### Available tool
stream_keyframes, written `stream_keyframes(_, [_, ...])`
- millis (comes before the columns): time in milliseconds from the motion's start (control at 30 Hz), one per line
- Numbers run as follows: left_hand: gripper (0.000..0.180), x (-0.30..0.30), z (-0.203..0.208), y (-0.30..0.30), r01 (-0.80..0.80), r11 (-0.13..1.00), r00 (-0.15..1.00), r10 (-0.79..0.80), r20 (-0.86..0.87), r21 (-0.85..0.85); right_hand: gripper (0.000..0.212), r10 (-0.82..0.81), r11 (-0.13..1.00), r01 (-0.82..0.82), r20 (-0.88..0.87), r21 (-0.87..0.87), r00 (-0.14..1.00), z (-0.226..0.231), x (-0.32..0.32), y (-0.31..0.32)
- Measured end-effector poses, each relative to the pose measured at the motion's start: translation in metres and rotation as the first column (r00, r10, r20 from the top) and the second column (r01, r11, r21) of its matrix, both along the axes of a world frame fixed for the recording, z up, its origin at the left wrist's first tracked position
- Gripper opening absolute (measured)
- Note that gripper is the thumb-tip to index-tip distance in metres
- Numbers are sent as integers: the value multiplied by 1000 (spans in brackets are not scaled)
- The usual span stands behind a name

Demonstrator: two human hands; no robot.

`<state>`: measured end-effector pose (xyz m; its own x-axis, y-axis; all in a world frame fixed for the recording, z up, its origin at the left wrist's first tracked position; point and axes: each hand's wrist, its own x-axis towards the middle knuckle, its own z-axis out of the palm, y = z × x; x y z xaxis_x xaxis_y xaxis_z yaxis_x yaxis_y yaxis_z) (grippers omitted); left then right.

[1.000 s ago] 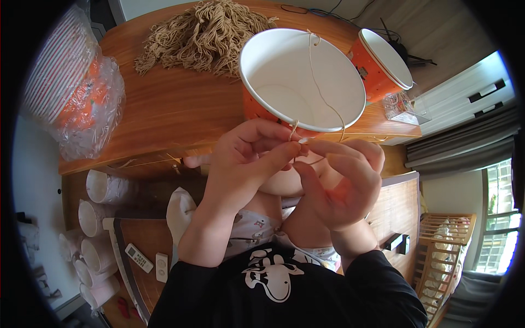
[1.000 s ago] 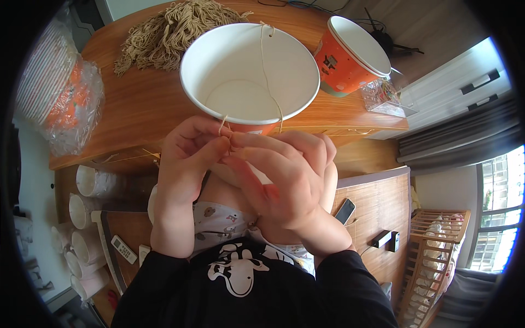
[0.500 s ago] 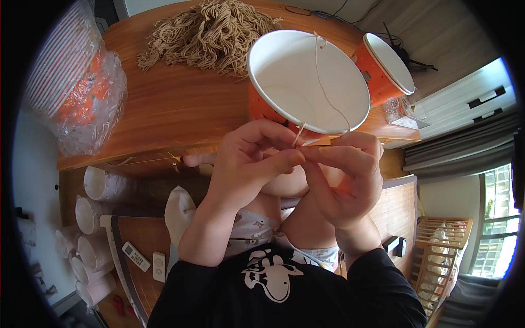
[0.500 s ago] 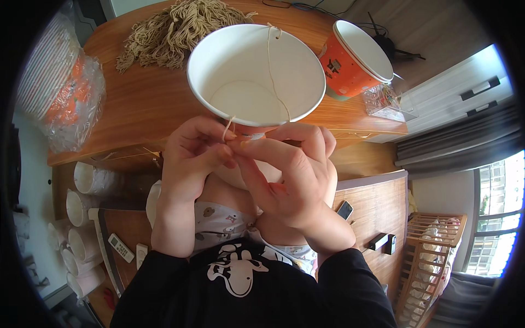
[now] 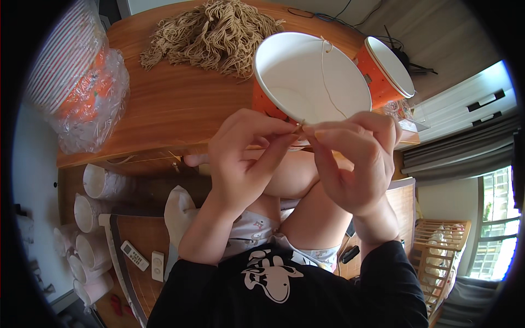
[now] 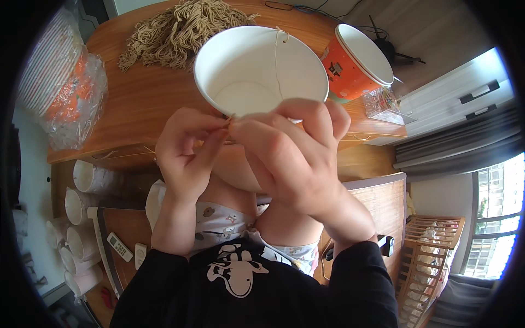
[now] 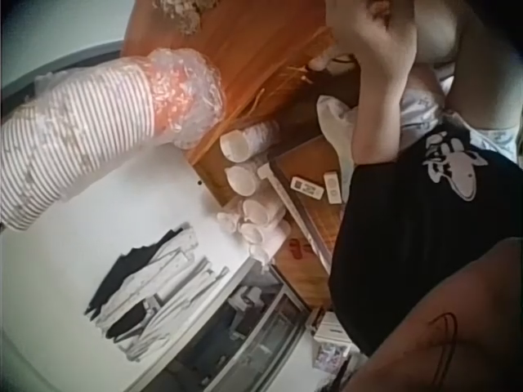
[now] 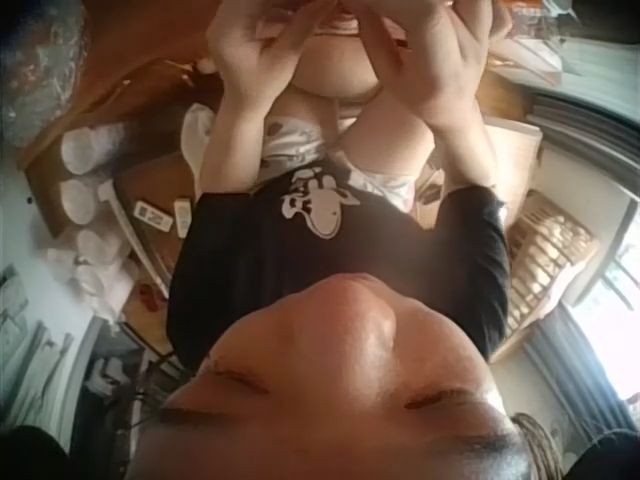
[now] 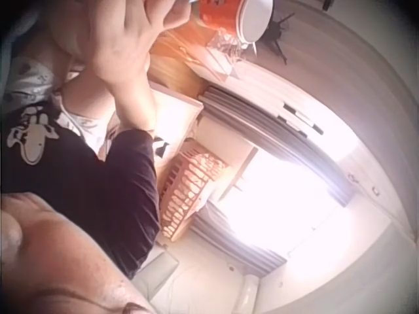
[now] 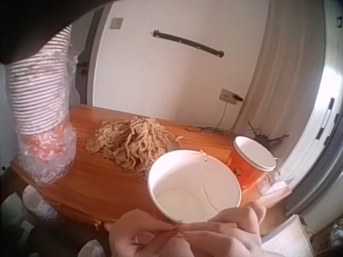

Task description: Assembling paper buckets by threading string handles through pre-drilled holes.

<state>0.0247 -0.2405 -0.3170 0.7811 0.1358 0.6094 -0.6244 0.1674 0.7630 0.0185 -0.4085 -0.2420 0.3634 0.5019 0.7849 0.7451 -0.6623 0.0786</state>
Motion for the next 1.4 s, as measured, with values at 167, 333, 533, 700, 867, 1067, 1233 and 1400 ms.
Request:
stream_keyframes(167, [18, -2, 11, 1, -328, 923, 921, 266, 283, 200, 37, 135, 984, -131, 26, -118, 990, 20, 18, 6])
stream_keyframes(333, [15, -3, 7, -1, -159, 984, 984, 150, 100, 86, 36, 171, 977, -172, -17, -128, 985, 22, 24, 9])
stream_keyframes(533, [12, -6, 2, -5, -110, 993, 993, 108, -44, -44, 41, 86, 996, -85, -77, 6, 993, 9, 13, 1])
stream_keyframes(700, [16, -5, 2, -7, -168, 986, 986, 168, 21, 6, 42, 134, 991, -134, -5, -10, 991, 8, 17, 3])
stream_keyframes(867, [22, -6, 5, -2, -311, 937, 941, 280, 187, 158, 41, 141, 986, -139, 21, -89, 990, 15, 19, 4])
stream_keyframes(1067, [24, -10, 9, 3, -353, 912, 924, 305, 231, 210, 37, 133, 973, -106, 126, -205, 983, 15, 16, 1])
stream_keyframes(1233, [26, -8, 10, 1, -410, 890, 894, 349, 280, 199, 39, 145, 978, -123, 122, -170, 982, 14, 17, -2])
stream_keyframes(1400, [26, -8, 11, -6, -480, 861, 868, 438, 236, 167, 44, 114, 977, -88, 132, -193, 985, 11, 16, -6])
